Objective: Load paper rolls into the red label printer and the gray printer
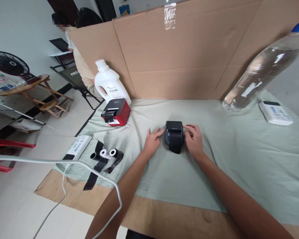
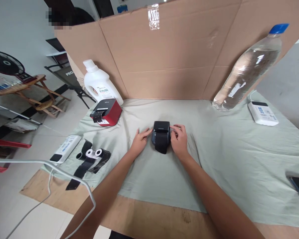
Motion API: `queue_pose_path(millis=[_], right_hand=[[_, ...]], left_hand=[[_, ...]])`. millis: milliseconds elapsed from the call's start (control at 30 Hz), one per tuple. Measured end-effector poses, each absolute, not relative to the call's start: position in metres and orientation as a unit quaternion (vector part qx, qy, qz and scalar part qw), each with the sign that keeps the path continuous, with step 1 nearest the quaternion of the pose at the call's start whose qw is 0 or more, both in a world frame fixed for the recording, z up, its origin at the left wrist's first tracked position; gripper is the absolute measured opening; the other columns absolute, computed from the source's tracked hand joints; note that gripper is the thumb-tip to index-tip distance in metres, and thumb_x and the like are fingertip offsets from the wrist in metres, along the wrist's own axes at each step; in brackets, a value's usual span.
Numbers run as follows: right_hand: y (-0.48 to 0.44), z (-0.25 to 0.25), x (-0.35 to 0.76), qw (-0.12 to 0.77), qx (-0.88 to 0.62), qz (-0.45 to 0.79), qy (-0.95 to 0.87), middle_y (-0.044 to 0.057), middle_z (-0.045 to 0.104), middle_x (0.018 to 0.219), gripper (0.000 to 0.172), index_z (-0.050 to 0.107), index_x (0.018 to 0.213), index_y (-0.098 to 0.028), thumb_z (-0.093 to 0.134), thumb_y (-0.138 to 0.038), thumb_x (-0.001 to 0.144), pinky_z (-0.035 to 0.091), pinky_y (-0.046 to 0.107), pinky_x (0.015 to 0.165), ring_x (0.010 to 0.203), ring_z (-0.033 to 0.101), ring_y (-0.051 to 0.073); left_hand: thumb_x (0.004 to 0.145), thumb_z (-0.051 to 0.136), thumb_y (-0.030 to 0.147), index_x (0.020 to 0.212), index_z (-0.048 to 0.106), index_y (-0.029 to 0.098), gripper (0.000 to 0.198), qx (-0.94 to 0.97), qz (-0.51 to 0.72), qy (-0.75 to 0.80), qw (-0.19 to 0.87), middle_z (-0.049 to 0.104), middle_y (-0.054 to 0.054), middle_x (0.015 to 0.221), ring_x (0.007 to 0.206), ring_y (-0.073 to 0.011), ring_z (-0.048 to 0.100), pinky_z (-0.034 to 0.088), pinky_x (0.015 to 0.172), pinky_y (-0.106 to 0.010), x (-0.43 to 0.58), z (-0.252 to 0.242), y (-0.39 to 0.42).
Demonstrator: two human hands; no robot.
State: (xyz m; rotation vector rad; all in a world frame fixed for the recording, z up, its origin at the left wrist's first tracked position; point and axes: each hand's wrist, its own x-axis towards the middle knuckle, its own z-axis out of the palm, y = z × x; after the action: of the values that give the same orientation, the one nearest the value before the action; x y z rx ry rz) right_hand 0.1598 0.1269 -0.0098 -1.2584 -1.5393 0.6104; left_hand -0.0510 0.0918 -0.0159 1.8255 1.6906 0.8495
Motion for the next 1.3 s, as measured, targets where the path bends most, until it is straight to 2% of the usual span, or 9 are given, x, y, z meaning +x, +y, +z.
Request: queue_pose_path(millis=[167,300,433,533,600,933,1067,1233,1300], right_hand=[[0.141,-0.015,0.159,0.479,-0.495,0.240,-0.684,0.014,0.057,0.132,0.047,0.067,0.132,-0.019,0.041,-0.031,0.095,0.050,0.041,0.101,0.120,0.059,0.025],[0.151,-0.018,0.160,0.437,-0.506,0.253,-0.699,0.015,0.058,0.133,0.049,0.069,0.130,-0.018,0.038,-0.036,0.096,0.043,0.046,0.112,0.125,0.057,0.027],[0.157,-0.009,0.165,0.404,-0.529,0.242,-0.706,0.014,0.062,0.119,0.044,0.075,0.116,-0.018,0.046,-0.041,0.092,0.051,0.044,0.095,0.092,0.064,0.024],[0.166,0.007,0.169,0.368,-0.534,0.209,-0.732,0.010,0.065,0.103,0.032,0.079,0.098,-0.019,0.053,-0.036,0.087,0.052,0.040,0.085,0.072,0.059,0.019],[0.175,0.019,0.170,0.350,-0.533,0.190,-0.747,0.009,0.066,0.096,0.029,0.080,0.091,-0.020,0.054,-0.033,0.086,0.050,0.039,0.086,0.072,0.059,0.019],[0.212,0.043,0.161,0.288,-0.572,0.199,-0.742,0.007,0.075,0.082,0.038,0.081,0.108,-0.017,0.053,-0.030,0.086,0.048,0.032,0.077,0.074,0.063,0.020],[0.214,0.050,0.160,0.214,-0.535,0.184,-0.796,0.006,0.074,0.076,0.028,0.082,0.091,-0.019,0.058,-0.033,0.084,0.046,0.030,0.071,0.073,0.064,0.020],[0.221,0.053,0.142,0.019,-0.498,0.159,-0.852,0.004,0.072,0.070,0.004,0.076,0.062,-0.024,0.075,-0.020,0.062,0.044,0.031,0.065,0.067,0.063,0.021],[0.224,0.051,0.133,-0.013,-0.500,0.153,-0.853,0.003,0.065,0.057,0.012,0.068,0.052,-0.023,0.079,-0.020,0.056,0.043,0.030,0.060,0.059,0.061,0.020]], left_hand=[[0.084,0.035,-0.003,0.140,0.060,0.039,0.074,0.673,0.311,0.620,0.258,0.059,0.008,0.146,0.145,-0.0157,0.047,0.000,0.130,-0.057,-0.051,-0.015,0.091],[0.084,0.036,-0.002,0.142,0.059,0.038,0.073,0.676,0.304,0.621,0.252,0.058,0.007,0.147,0.146,-0.0155,0.046,0.000,0.130,-0.055,-0.051,-0.015,0.091],[0.085,0.036,-0.001,0.143,0.057,0.039,0.074,0.681,0.300,0.618,0.253,0.058,0.008,0.147,0.147,-0.0149,0.045,-0.001,0.130,-0.055,-0.050,-0.013,0.090],[0.085,0.035,0.000,0.143,0.057,0.039,0.073,0.681,0.293,0.623,0.250,0.057,0.008,0.148,0.147,-0.0136,0.045,0.000,0.130,-0.054,-0.050,-0.012,0.090],[0.086,0.035,0.000,0.143,0.057,0.039,0.072,0.681,0.288,0.627,0.246,0.056,0.008,0.148,0.146,-0.0130,0.045,0.002,0.130,-0.054,-0.050,-0.010,0.089],[0.087,0.037,0.001,0.143,0.057,0.038,0.070,0.685,0.290,0.626,0.236,0.060,0.006,0.145,0.144,-0.0131,0.048,0.007,0.130,-0.054,-0.050,-0.012,0.090],[0.086,0.039,0.001,0.142,0.058,0.038,0.070,0.687,0.293,0.623,0.233,0.062,0.005,0.144,0.144,-0.0137,0.049,0.007,0.130,-0.054,-0.050,-0.012,0.090],[0.088,0.039,0.002,0.141,0.059,0.037,0.067,0.687,0.286,0.628,0.228,0.062,0.004,0.144,0.144,-0.0132,0.049,0.007,0.130,-0.053,-0.049,-0.010,0.090],[0.088,0.039,0.002,0.141,0.059,0.037,0.066,0.686,0.280,0.633,0.226,0.062,0.005,0.144,0.144,-0.0125,0.049,0.008,0.130,-0.052,-0.049,-0.010,0.090]])
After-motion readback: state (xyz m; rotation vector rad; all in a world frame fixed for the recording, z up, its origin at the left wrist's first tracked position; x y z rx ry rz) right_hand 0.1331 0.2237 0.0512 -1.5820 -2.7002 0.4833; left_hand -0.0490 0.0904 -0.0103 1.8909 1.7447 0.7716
